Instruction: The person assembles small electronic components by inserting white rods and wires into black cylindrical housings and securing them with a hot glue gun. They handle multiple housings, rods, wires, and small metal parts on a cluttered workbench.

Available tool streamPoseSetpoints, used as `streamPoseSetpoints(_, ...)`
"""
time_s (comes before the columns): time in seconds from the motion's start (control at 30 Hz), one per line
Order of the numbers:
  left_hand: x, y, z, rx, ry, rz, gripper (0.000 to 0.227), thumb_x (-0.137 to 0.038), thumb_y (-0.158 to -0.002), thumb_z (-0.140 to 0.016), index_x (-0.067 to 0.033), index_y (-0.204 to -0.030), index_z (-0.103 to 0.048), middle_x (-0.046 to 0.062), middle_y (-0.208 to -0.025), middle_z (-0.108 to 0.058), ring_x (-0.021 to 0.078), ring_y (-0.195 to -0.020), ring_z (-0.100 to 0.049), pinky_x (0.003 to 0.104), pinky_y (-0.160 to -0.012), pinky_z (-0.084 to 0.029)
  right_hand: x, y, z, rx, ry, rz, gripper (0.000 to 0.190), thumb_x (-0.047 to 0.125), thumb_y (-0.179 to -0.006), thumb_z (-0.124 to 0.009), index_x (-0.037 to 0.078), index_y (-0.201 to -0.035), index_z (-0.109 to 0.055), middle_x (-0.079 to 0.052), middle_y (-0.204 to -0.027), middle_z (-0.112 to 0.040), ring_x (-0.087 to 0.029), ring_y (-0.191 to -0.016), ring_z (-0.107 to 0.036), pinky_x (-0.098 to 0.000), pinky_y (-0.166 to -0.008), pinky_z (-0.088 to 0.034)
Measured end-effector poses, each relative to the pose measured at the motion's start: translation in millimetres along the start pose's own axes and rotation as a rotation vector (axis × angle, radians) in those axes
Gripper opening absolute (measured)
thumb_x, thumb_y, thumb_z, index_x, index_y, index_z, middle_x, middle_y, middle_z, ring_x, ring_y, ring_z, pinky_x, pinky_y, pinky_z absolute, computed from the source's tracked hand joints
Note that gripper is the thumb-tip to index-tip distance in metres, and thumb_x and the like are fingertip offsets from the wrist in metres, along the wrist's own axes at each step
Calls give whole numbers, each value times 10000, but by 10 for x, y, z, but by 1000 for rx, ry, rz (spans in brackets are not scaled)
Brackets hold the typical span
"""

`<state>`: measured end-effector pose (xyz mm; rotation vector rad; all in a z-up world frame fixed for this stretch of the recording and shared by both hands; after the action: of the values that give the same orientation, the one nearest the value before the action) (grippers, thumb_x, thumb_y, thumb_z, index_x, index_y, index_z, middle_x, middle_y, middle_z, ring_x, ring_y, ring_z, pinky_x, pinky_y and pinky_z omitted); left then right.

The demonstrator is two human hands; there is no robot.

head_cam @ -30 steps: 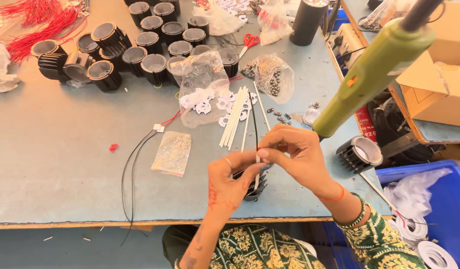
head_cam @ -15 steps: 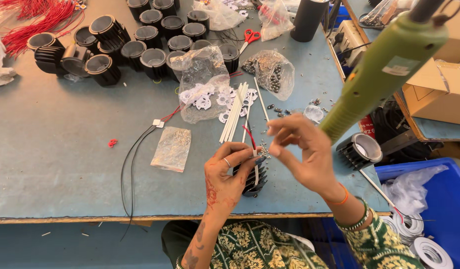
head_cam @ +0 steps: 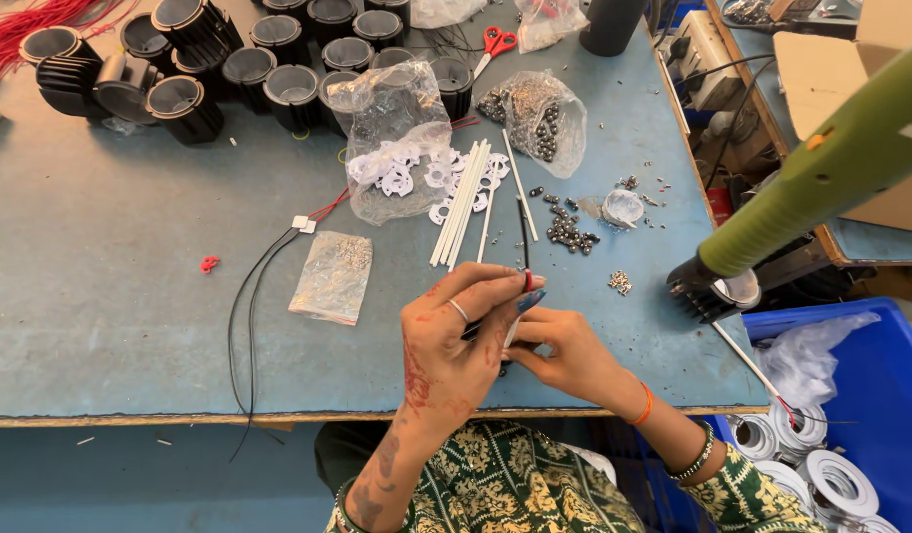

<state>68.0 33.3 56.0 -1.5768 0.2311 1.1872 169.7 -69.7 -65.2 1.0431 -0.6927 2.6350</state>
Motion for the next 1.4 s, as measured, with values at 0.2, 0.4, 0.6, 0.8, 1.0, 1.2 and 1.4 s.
streamPoseSetpoints(0.2,-116,53,42,-72,-155,-73,252,113,-902,-686,-20,-1110,-737,93,-1070,-751,186,-927,-770,275,-792,-622,-136,10,-59,-29,122,-42,91,100,-801,-803,86,-853,-729,-64,-806,-704,-270,-669,-672,-350,-590,-527)
streamPoseSetpoints(0.4,131,-30,175,-136,-132,-21,243,76,-936,-714,-43,-1148,-721,86,-1082,-762,189,-946,-790,292,-827,-622,-253,17,-124,-39,-71,-138,144,151,-843,-826,51,-857,-723,-39,-790,-665,-145,-604,-622,-291,-570,-499)
streamPoseSetpoints(0.6,599,470,158,-205,-198,80,591,-102,-840,-813,-96,-1351,-518,170,-1432,-615,292,-1311,-612,423,-1098,-493,-425,-91,-69,-15,-317,-246,134,142,-813,-841,62,-904,-784,-12,-882,-701,-65,-663,-614,-252,-583,-493)
streamPoseSetpoints(0.8,973,1188,-345,40,-662,-17,601,-209,-753,-845,-180,-1318,-642,305,-1479,-461,526,-1340,-480,577,-1114,-368,-282,-211,-23,-75,-110,97,243,179,-799,-838,88,-1010,-758,-75,-1261,-635,-200,-1146,-585,-306,-961,-487)
streamPoseSetpoints(1.0,1229,1304,-383,31,-719,-24,597,-154,-808,-837,-242,-1377,-680,252,-1530,-467,479,-1390,-505,488,-1098,-484,-778,-231,-439,42,-688,-280,355,148,-891,-753,32,-1221,-695,-57,-1185,-683,-164,-1120,-659,-316,-977,-537)
streamPoseSetpoints(1.2,1180,1253,-320,19,-637,46,634,-189,-760,-870,-231,-1362,-676,247,-1522,-477,456,-1345,-550,510,-1059,-506,-1085,-174,-645,-112,-823,-440,342,135,-914,-699,7,-1230,-696,-61,-1067,-696,-145,-1008,-645,-302,-891,-523)
streamPoseSetpoints(1.4,1244,1091,-305,-68,-614,186,787,-276,-629,-964,-234,-1358,-671,299,-1475,-438,486,-1143,-599,503,-929,-532,-1116,-88,-638,-215,-1100,-497,445,309,-1050,-479,35,-1384,-587,-84,-1108,-646,-187,-1010,-637,-331,-918,-507)
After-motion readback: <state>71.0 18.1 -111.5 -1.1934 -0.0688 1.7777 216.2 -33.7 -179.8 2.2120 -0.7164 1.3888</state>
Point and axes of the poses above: each hand's wrist, its own y-axis away from the middle knuckle, its own z-axis out of the back of the hand, x = y × z, the point moved 9 cm from there along -y, towards the middle knuckle
